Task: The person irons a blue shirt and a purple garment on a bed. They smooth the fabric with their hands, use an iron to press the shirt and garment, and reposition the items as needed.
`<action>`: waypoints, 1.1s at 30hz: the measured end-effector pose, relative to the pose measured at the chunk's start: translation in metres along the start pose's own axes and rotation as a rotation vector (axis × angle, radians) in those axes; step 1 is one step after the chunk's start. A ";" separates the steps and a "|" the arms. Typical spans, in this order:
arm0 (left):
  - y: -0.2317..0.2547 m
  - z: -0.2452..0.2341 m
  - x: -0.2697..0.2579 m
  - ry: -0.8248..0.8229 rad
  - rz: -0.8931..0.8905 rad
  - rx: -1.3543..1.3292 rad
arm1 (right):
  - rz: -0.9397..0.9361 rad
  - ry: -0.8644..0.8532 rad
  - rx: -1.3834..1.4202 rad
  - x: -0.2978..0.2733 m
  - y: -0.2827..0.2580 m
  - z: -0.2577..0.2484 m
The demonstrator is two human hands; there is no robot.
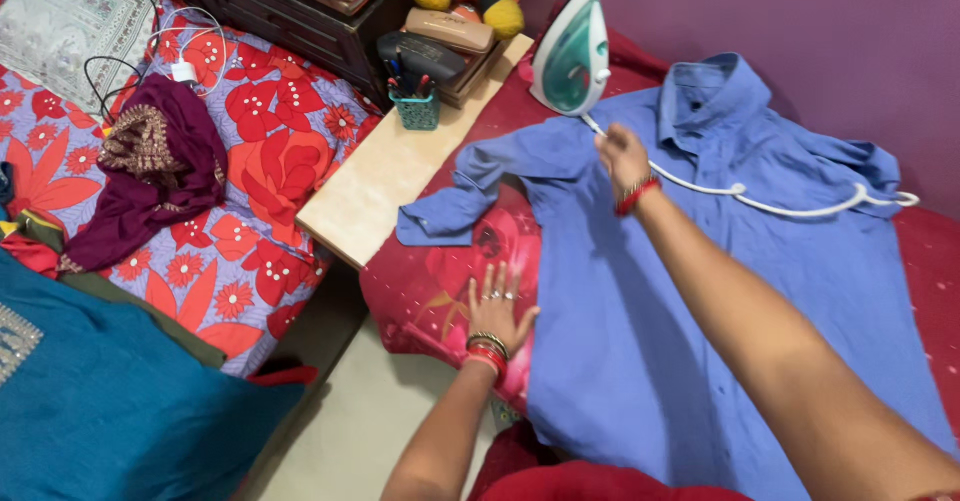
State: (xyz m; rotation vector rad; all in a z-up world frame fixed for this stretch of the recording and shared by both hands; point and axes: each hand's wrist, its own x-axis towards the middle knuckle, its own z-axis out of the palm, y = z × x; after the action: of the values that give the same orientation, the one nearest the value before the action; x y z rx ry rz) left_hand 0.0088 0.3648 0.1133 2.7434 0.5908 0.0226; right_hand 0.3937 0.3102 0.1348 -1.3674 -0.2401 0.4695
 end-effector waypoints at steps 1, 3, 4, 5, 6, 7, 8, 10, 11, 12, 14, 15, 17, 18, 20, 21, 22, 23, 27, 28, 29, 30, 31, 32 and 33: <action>-0.002 0.000 0.000 -0.017 0.008 -0.011 | -0.078 -0.001 -0.136 0.033 0.000 0.010; -0.005 0.002 -0.002 0.055 0.053 -0.052 | -0.097 0.045 -0.305 0.076 0.008 0.024; -0.006 0.003 -0.001 0.093 0.078 -0.074 | -0.042 0.097 -0.339 0.096 0.007 0.027; -0.007 0.004 -0.001 0.090 0.087 -0.115 | 0.013 0.148 -0.373 0.112 0.008 0.030; -0.009 0.004 -0.001 0.088 0.091 -0.154 | 0.011 0.136 -0.337 0.122 0.010 0.035; -0.012 0.004 -0.002 0.085 0.095 -0.193 | 0.009 0.124 -0.301 0.129 0.012 0.036; -0.014 0.004 -0.003 0.099 0.099 -0.206 | 0.005 0.113 -0.264 0.134 0.016 0.038; -0.014 0.006 -0.005 0.127 0.110 -0.234 | -0.058 0.149 -0.417 0.136 0.022 0.038; -0.015 0.007 -0.005 0.136 0.111 -0.237 | -0.092 0.169 -0.495 0.136 0.019 0.037; -0.015 0.008 -0.005 0.142 0.114 -0.241 | -0.179 0.109 -0.522 0.134 0.012 0.035; -0.015 0.009 -0.004 0.136 0.105 -0.236 | -0.352 -0.007 -0.573 0.125 -0.013 0.038; -0.017 0.010 -0.001 0.124 0.093 -0.227 | -0.417 -0.056 -0.618 0.124 -0.037 0.042; -0.016 0.015 0.002 0.107 0.084 -0.188 | -0.447 -0.116 -0.802 0.113 -0.105 0.035; -0.017 0.018 0.002 0.099 0.084 -0.155 | -0.346 -0.181 -0.914 0.101 -0.143 0.028; -0.016 0.027 0.003 0.075 0.054 -0.146 | -0.119 -0.246 -1.099 0.054 -0.210 -0.007; -0.019 0.032 0.001 0.056 0.023 -0.167 | -0.054 -0.247 -1.213 0.021 -0.236 -0.031; -0.021 0.035 0.004 0.152 0.072 -0.121 | 0.008 -0.249 -1.326 -0.015 -0.258 -0.056; -0.022 0.036 0.006 0.249 0.121 -0.078 | -0.035 -0.282 -1.455 -0.056 -0.281 -0.089; -0.016 0.023 0.000 0.234 0.097 -0.110 | 0.008 -0.162 -1.797 -0.220 -0.350 -0.238; -0.010 0.015 -0.001 0.247 0.060 -0.188 | 0.080 -0.100 -1.835 -0.263 -0.354 -0.273; 0.001 0.008 -0.003 0.259 0.022 -0.266 | 0.147 -0.041 -1.867 -0.302 -0.355 -0.306; 0.021 0.003 -0.004 0.278 -0.006 -0.296 | 0.216 0.001 -1.880 -0.338 -0.352 -0.335; 0.043 0.000 -0.003 0.297 -0.034 -0.326 | 0.282 0.033 -1.882 -0.370 -0.343 -0.361; 0.067 -0.001 -0.004 0.317 -0.068 -0.352 | 0.333 0.052 -1.869 -0.398 -0.330 -0.382; 0.098 0.004 -0.010 0.326 0.060 -0.368 | 0.374 0.057 -1.860 -0.418 -0.314 -0.398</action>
State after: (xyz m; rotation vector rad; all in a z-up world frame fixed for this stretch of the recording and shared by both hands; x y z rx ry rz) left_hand 0.0393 0.2757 0.1418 2.4087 0.5244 0.5460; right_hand 0.2523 -0.2715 0.4058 -3.2762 -0.3899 0.4742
